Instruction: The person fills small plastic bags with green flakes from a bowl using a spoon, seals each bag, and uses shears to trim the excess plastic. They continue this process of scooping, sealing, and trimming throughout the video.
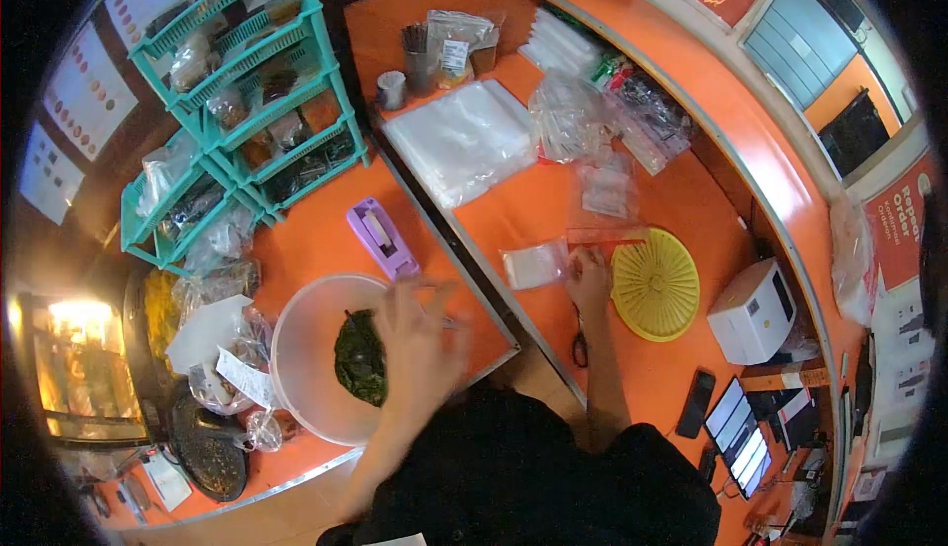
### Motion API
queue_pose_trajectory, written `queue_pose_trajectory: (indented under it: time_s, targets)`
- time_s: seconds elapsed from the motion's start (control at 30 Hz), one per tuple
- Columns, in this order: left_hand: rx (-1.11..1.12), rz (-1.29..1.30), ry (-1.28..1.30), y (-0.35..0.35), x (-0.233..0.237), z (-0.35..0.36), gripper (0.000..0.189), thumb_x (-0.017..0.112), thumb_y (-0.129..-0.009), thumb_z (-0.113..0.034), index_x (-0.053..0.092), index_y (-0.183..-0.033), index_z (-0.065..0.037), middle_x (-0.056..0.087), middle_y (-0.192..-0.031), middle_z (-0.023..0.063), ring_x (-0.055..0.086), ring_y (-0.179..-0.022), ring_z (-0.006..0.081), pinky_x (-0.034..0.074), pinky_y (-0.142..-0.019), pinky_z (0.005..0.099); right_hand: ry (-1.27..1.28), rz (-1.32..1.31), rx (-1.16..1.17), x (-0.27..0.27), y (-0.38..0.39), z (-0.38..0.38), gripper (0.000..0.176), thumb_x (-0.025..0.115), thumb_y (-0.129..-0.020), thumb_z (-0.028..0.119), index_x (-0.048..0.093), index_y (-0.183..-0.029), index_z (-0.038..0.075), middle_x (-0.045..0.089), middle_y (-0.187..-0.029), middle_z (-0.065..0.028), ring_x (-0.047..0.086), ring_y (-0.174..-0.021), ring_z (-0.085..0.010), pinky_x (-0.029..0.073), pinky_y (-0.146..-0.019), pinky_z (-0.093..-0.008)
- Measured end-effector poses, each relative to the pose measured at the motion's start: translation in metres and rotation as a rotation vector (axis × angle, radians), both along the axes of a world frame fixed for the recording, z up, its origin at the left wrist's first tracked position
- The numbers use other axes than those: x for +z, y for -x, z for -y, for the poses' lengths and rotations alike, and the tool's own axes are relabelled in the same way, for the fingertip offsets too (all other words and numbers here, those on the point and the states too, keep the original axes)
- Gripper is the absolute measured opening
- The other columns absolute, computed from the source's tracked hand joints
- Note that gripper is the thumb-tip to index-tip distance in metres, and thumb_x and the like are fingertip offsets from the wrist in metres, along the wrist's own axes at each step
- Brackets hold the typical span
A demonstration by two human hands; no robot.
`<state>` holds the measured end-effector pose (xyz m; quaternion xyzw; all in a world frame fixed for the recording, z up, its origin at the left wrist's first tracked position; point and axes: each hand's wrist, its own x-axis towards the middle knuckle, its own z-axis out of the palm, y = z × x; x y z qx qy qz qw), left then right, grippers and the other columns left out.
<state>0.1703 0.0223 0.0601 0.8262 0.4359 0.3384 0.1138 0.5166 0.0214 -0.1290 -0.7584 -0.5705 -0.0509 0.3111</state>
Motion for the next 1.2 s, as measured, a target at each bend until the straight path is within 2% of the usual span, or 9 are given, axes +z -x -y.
queue_pose_trajectory:
  time_s: [0.03,0.1,0.23,0.33,0.53,0.63,0.83,1.03,1.2]
  targets:
    - [-0.133,0.049,0.038,-0.023,-0.003,0.003,0.048,0.074,-0.08,-0.012,0.06,-0.125,-0.004,0.052,-0.122,0.0166,0.05,-0.117,0.0417,0.041,-0.096,0.0489,-0.033,-0.003,0.008,0.002,0.0,0.003,0.006,0.065,-0.086,0.011,0.06,-0.087,0.009,0.063,-0.076,-0.0142,0.062,-0.075,-0.039,0.049,-0.066,-0.0465]
    - [-0.27,0.048,0.311,-0.064,-0.028,0.008,0.06,0.078,-0.076,-0.015,0.056,-0.13,-0.002,0.051,-0.133,0.0176,0.046,-0.129,0.0419,0.038,-0.112,0.0512,-0.101,-0.176,0.043,0.007,-0.001,0.009,0.008,0.068,-0.083,0.003,0.062,-0.087,0.006,0.062,-0.077,-0.01,0.062,-0.073,-0.0261,0.049,-0.066,-0.0369]
    - [-0.291,-0.021,0.294,-0.12,-0.113,-0.005,0.096,0.085,-0.072,-0.023,0.034,-0.151,-0.003,0.038,-0.152,0.0185,0.032,-0.146,0.0398,0.032,-0.116,0.0518,-0.154,-0.574,0.087,0.019,0.001,0.025,0.013,0.069,-0.084,-0.004,0.065,-0.092,0.006,0.059,-0.079,-0.0008,0.055,-0.073,-0.0097,0.045,-0.068,-0.0263]
    - [-0.234,-0.125,0.309,-0.146,-0.141,-0.03,0.121,0.091,-0.064,-0.032,0.021,-0.159,-0.006,0.029,-0.162,0.018,0.023,-0.153,0.0374,0.025,-0.122,0.0508,-0.091,-0.795,0.092,0.033,-0.001,0.036,0.012,0.069,-0.087,-0.003,0.067,-0.096,0.005,0.057,-0.081,0.003,0.052,-0.075,-0.0075,0.044,-0.07,-0.0253]
    - [-0.331,-0.208,0.294,-0.179,-0.186,-0.052,0.099,0.092,-0.06,-0.031,0.046,-0.145,-0.008,0.05,-0.146,0.0161,0.037,-0.144,0.0382,0.028,-0.119,0.0525,-0.029,-1.047,0.312,0.014,-0.036,0.047,0.011,0.068,-0.089,-0.001,0.07,-0.1,0.002,0.058,-0.084,0.0016,0.051,-0.074,-0.0092,0.044,-0.07,-0.0245]
    - [-0.454,-0.033,0.434,-0.183,-0.191,-0.051,0.085,0.092,-0.058,-0.029,0.054,-0.131,-0.006,0.058,-0.129,0.0154,0.05,-0.13,0.038,0.032,-0.112,0.0537,0.153,-0.949,0.361,0.001,-0.054,0.045,0.011,0.069,-0.09,0.003,0.073,-0.101,0.002,0.057,-0.085,0.0004,0.053,-0.076,-0.0108,0.045,-0.069,-0.0258]
    - [-0.37,0.008,0.315,-0.179,-0.203,-0.036,0.082,0.091,-0.058,-0.026,0.055,-0.128,-0.005,0.058,-0.12,0.0155,0.053,-0.118,0.0375,0.036,-0.103,0.0506,0.088,-0.339,0.316,0.026,-0.044,0.04,0.021,0.08,-0.079,0.012,0.075,-0.099,0.005,0.059,-0.088,-0.0099,0.061,-0.081,-0.0235,0.05,-0.071,-0.034]
    - [-0.339,0.001,0.3,-0.177,-0.204,-0.03,0.083,0.091,-0.058,-0.029,0.055,-0.128,-0.005,0.057,-0.117,0.0151,0.052,-0.114,0.0384,0.038,-0.1,0.0502,0.253,-0.607,0.276,0.031,-0.04,0.04,0.025,0.085,-0.071,0.011,0.075,-0.094,0.006,0.058,-0.094,-0.0121,0.06,-0.091,-0.0286,0.05,-0.083,-0.0394]
    - [-0.367,0.054,0.264,-0.177,-0.205,-0.031,0.085,0.091,-0.057,-0.03,0.055,-0.129,-0.005,0.057,-0.117,0.0156,0.052,-0.112,0.0393,0.039,-0.1,0.0507,0.203,-0.567,0.372,0.013,-0.048,0.041,0.023,0.083,-0.071,0.01,0.074,-0.091,0.005,0.054,-0.101,-0.0126,0.057,-0.1,-0.0294,0.049,-0.085,-0.0388]
